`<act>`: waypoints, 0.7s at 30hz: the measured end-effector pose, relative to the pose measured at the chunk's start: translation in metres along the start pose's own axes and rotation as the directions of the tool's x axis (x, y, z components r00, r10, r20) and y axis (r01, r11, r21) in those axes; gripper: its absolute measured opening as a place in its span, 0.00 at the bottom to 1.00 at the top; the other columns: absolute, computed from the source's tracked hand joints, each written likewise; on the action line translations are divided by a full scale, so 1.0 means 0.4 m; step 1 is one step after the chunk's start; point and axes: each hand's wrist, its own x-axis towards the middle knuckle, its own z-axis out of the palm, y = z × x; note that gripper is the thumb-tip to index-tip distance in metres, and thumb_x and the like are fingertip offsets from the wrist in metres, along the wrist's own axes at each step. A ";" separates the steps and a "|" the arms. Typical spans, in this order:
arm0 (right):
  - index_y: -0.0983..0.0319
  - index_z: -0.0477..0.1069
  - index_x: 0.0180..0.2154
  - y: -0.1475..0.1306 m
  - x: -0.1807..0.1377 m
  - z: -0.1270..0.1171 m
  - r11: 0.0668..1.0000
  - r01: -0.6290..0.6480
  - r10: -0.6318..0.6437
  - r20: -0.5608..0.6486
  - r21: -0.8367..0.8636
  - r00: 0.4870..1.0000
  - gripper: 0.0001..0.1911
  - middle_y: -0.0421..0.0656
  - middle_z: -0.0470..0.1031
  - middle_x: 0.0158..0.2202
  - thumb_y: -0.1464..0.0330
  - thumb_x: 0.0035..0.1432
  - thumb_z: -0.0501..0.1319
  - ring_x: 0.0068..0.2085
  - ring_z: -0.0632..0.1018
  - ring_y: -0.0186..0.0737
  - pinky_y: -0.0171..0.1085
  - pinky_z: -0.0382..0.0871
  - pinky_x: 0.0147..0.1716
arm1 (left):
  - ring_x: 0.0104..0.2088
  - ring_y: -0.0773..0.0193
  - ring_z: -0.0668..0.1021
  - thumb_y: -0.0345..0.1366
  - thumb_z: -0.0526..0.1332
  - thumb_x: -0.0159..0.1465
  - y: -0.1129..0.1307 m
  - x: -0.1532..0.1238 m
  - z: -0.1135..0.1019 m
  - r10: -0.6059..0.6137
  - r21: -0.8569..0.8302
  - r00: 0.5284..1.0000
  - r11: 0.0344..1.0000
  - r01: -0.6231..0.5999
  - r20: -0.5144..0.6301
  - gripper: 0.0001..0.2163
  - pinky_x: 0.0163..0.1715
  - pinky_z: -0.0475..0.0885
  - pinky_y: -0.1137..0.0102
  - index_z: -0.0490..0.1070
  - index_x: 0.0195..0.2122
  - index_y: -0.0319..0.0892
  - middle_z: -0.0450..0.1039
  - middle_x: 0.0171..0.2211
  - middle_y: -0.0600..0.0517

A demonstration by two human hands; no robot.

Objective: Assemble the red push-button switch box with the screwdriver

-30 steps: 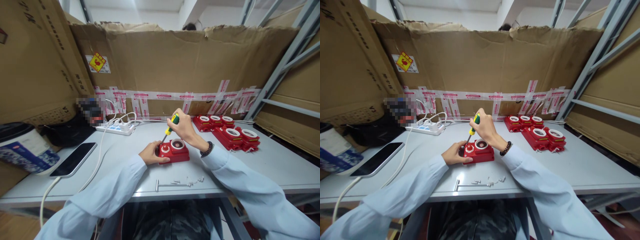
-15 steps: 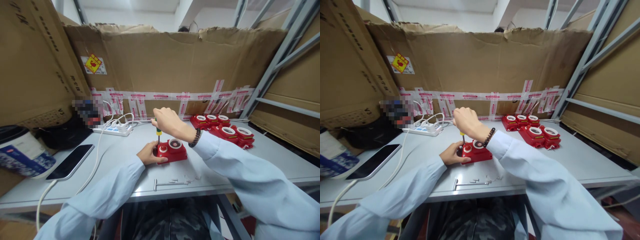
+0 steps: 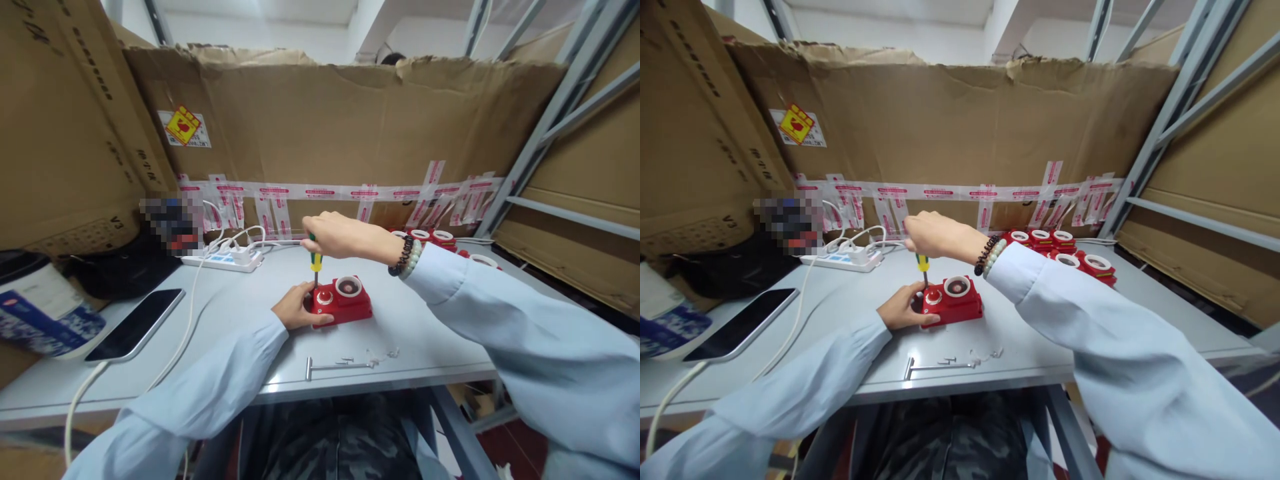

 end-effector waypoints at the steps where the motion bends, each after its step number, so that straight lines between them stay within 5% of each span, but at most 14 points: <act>1: 0.64 0.62 0.42 0.000 -0.003 -0.003 0.997 0.076 -0.076 0.002 0.022 0.997 0.10 0.52 0.73 0.40 0.65 0.60 0.52 0.40 0.74 0.46 0.39 0.64 0.33 | 0.33 0.58 0.76 0.49 0.68 0.45 0.000 0.000 -0.001 -0.007 -0.005 1.000 1.000 0.007 0.004 0.27 0.33 0.72 0.67 0.69 0.42 0.36 0.75 0.36 0.46; 4: 0.63 0.59 0.45 0.002 -0.016 -0.008 0.983 0.165 -0.169 0.044 0.080 0.985 0.12 0.49 0.73 0.42 0.68 0.59 0.53 0.39 0.73 0.42 0.38 0.64 0.33 | 0.32 0.58 0.76 0.49 0.68 0.45 0.000 -0.002 -0.003 -0.009 -0.019 1.000 1.000 0.009 0.002 0.28 0.32 0.72 0.67 0.69 0.43 0.36 0.75 0.35 0.46; 9: 0.67 0.63 0.41 0.004 -0.017 0.001 0.997 -0.083 0.082 -0.043 -0.005 0.996 0.16 0.54 0.73 0.37 0.61 0.62 0.48 0.37 0.74 0.46 0.40 0.63 0.31 | 0.33 0.58 0.76 0.48 0.68 0.45 0.001 -0.002 -0.006 0.001 -0.010 1.000 1.000 -0.001 0.002 0.27 0.33 0.72 0.67 0.69 0.42 0.36 0.76 0.36 0.46; 14: 0.64 0.60 0.46 -0.009 -0.010 -0.004 0.990 0.095 -0.099 0.036 0.100 0.994 0.16 0.49 0.73 0.40 0.67 0.54 0.57 0.36 0.73 0.42 0.36 0.62 0.28 | 0.32 0.58 0.77 0.49 0.68 0.46 -0.002 -0.003 -0.007 -0.008 -0.012 1.000 1.000 0.008 0.013 0.27 0.33 0.72 0.67 0.69 0.43 0.36 0.75 0.36 0.46; 21: 0.68 0.64 0.41 -0.006 -0.004 0.002 0.992 -0.125 0.123 -0.077 -0.031 0.989 0.15 0.55 0.73 0.38 0.61 0.61 0.51 0.38 0.74 0.48 0.40 0.62 0.30 | 0.33 0.57 0.77 0.49 0.68 0.46 0.000 -0.002 -0.006 0.004 0.012 1.000 1.000 -0.004 0.009 0.28 0.33 0.72 0.68 0.69 0.43 0.36 0.76 0.37 0.45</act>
